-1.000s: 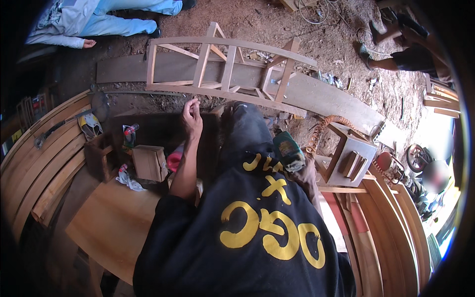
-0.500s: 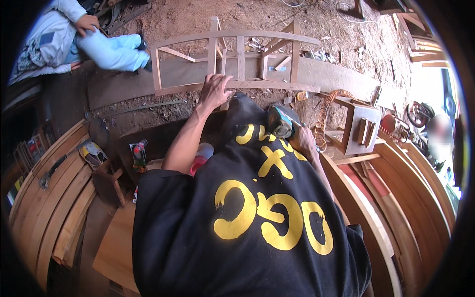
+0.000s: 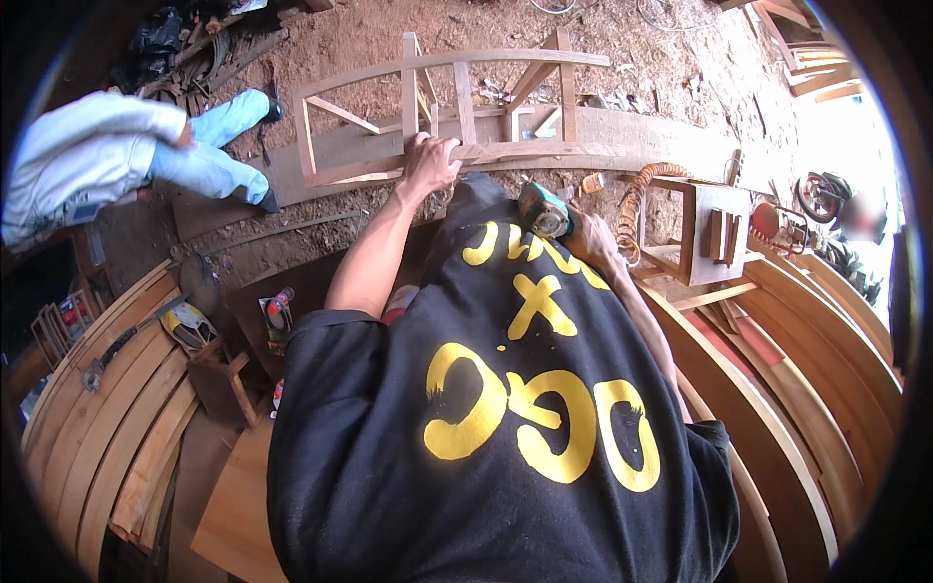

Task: The person assembles a wooden frame using a nail gun. They position wooden pieces, align them, and fasten them together with nails. The person adjusts the frame and continues nailing joints to complete the structure.

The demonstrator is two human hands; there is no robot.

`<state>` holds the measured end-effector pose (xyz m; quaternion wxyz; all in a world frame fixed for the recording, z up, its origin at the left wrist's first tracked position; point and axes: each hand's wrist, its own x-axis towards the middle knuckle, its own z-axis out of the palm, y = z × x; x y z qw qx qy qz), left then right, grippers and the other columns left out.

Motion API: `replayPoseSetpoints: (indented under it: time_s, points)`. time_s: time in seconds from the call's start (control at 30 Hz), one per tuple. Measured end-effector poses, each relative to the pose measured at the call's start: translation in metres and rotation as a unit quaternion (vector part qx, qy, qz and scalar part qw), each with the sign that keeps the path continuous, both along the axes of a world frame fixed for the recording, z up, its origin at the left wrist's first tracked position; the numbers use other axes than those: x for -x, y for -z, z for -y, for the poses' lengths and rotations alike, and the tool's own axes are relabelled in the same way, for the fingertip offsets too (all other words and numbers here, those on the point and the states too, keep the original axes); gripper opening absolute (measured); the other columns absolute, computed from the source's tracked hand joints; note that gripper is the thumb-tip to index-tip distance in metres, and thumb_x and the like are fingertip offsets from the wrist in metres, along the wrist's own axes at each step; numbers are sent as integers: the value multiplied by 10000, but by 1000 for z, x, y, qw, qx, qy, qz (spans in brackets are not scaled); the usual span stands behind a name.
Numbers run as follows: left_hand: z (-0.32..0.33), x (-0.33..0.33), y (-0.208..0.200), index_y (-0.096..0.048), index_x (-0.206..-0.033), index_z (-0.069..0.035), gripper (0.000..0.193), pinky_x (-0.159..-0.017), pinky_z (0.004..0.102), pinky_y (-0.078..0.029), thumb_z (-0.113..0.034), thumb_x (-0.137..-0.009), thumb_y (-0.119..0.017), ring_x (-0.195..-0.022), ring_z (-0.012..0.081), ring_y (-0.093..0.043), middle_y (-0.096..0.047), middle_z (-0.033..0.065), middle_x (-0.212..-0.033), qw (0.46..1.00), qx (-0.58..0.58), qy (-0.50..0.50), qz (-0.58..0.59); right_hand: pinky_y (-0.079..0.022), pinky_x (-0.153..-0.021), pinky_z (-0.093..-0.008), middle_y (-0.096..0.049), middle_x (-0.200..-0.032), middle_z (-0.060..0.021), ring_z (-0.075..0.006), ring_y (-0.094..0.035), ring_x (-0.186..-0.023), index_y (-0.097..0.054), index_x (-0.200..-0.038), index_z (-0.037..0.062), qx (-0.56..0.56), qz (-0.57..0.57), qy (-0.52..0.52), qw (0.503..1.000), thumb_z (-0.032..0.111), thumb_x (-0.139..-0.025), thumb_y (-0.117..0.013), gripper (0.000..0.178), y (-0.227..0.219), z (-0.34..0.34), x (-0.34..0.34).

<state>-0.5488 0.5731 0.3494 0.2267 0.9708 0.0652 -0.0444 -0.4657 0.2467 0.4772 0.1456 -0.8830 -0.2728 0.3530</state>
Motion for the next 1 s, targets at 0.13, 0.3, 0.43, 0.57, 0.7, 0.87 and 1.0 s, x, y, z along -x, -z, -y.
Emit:
replayPoseSetpoints:
  time_s: [0.13,0.3,0.43,0.57,0.7,0.87,1.0]
  points:
    - [-7,-17,-3,-684,-1007,-19,468,-704,443,-520,-455,-852,-611,-687,273,-682,-705,162,-745,993,92,-63,-43,-531,-865,-502,-690,-1077,-232,-425,-661,-995,-598,-1319,173,-4,-21,8,1000,378,-809,-681,555,7,5,3]
    - [-16,-40,-9,-672,-775,-34,645,-625,430,-476,-669,-847,-583,-646,226,-648,-638,114,-660,961,167,-134,-176,-531,-863,-503,-695,-1063,-226,-417,-667,-989,-627,-1267,156,-31,-5,11,999,372,-793,-695,526,23,12,7]
    - [-15,-43,1,-651,-739,-28,643,-600,450,-454,-656,-861,-585,-623,230,-629,-613,105,-623,959,175,-159,-154,-529,-861,-509,-698,-1049,-226,-417,-670,-988,-625,-1265,153,-28,-12,15,999,388,-791,-705,535,28,16,7]
    - [-20,-48,21,-691,-878,-13,599,-708,454,-502,-608,-869,-623,-773,266,-694,-685,178,-746,945,190,-176,-199,-528,-857,-512,-701,-1037,-227,-417,-672,-984,-632,-1244,144,-17,-6,26,1000,405,-793,-707,527,31,14,10]
    - [-18,-53,30,-695,-896,-19,581,-701,437,-496,-597,-863,-644,-792,247,-689,-688,162,-754,956,153,-164,-187,-529,-845,-514,-703,-1022,-231,-415,-675,-978,-637,-1220,132,-13,-10,30,999,438,-794,-710,530,31,10,9]
    - [-16,-56,16,-701,-832,-23,569,-642,417,-477,-591,-846,-672,-716,219,-653,-674,120,-719,948,165,-161,-218,-532,-831,-508,-699,-1010,-241,-416,-674,-967,-640,-1213,132,4,5,5,1000,429,-806,-701,507,22,8,8]
    - [-12,-54,7,-701,-775,-41,555,-617,402,-465,-591,-843,-675,-656,202,-623,-653,99,-675,953,176,-170,-177,-536,-818,-502,-695,-1002,-247,-423,-672,-942,-646,-1212,118,-26,21,2,999,394,-821,-690,481,15,4,10]
